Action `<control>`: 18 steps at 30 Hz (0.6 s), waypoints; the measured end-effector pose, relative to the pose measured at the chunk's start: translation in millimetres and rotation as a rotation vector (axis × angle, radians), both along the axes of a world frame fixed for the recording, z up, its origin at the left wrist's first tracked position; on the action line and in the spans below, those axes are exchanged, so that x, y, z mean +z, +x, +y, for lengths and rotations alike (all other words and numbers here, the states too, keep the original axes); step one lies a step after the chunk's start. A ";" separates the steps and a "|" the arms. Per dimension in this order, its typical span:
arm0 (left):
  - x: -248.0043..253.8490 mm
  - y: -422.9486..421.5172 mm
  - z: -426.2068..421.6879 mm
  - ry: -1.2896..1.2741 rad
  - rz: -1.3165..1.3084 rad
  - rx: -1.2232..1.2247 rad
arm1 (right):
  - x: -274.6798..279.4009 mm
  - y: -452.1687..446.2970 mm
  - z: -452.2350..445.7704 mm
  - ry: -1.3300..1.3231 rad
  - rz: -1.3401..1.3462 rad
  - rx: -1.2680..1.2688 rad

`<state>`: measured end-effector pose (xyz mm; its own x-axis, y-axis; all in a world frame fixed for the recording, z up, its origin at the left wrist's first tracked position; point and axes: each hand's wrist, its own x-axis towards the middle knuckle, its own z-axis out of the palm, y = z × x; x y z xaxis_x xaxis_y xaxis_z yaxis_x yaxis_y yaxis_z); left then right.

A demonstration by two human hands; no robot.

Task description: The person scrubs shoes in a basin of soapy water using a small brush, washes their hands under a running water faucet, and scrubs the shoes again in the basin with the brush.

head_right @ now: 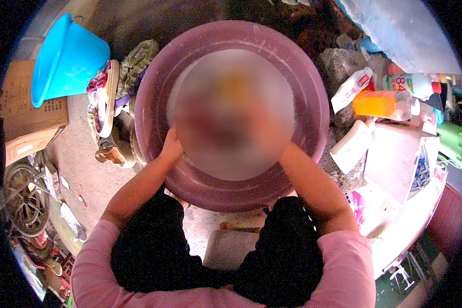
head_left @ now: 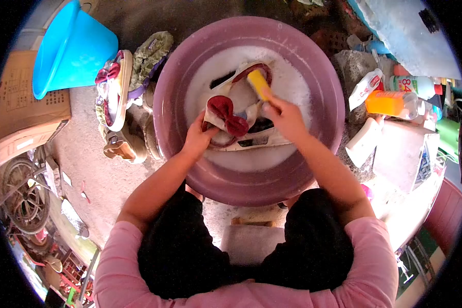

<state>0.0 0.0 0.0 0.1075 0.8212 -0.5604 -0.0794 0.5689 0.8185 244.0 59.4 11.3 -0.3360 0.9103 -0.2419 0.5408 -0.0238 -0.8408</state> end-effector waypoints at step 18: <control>9.8 2.3 1.0 -0.144 -0.166 0.152 | 115.9 99.5 -104.3 0.300 -0.664 -0.209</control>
<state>2.3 1.0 9.8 0.0892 0.7480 -0.6576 -0.2993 0.6499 0.6986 343.5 -44.9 127.2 -0.0189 0.9977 -0.0653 0.9450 -0.0035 -0.3271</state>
